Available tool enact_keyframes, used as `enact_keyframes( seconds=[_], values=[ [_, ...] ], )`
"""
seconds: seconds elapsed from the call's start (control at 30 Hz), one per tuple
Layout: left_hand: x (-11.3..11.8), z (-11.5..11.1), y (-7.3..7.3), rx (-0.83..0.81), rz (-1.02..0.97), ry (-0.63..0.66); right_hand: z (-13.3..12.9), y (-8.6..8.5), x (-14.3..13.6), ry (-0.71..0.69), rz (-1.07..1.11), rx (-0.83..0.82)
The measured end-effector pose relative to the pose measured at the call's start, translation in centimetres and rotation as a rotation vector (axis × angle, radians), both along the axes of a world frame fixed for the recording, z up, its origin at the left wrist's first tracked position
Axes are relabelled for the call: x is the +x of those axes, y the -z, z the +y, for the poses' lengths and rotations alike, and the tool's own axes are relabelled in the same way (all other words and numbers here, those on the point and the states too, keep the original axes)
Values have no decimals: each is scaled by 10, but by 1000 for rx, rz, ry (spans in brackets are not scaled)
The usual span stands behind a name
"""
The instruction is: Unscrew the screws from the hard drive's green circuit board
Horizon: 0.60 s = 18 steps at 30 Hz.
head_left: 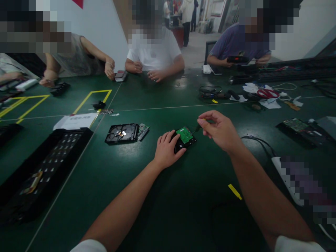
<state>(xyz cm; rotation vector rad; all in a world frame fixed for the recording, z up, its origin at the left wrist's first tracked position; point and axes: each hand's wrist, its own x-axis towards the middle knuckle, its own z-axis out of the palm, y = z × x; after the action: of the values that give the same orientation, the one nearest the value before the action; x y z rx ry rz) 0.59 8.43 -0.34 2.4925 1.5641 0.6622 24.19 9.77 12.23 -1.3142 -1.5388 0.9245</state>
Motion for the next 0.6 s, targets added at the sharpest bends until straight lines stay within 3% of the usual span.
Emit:
enact_keyframes(
  seconds=[0.1,0.27,0.43,0.6],
  values=[
    [0,0,0,-7,-3,4,1,2,-1,-2,75,-28],
    [-1,1,1,-16,2,-2,1,0,0,-38,15,38],
    [-1,1,1,-6,1,-2,-2,-5,0,-111,5,-20],
    [0,0,1,-3,0,-4,-3,-4,-1,-96,1,4]
  ],
)
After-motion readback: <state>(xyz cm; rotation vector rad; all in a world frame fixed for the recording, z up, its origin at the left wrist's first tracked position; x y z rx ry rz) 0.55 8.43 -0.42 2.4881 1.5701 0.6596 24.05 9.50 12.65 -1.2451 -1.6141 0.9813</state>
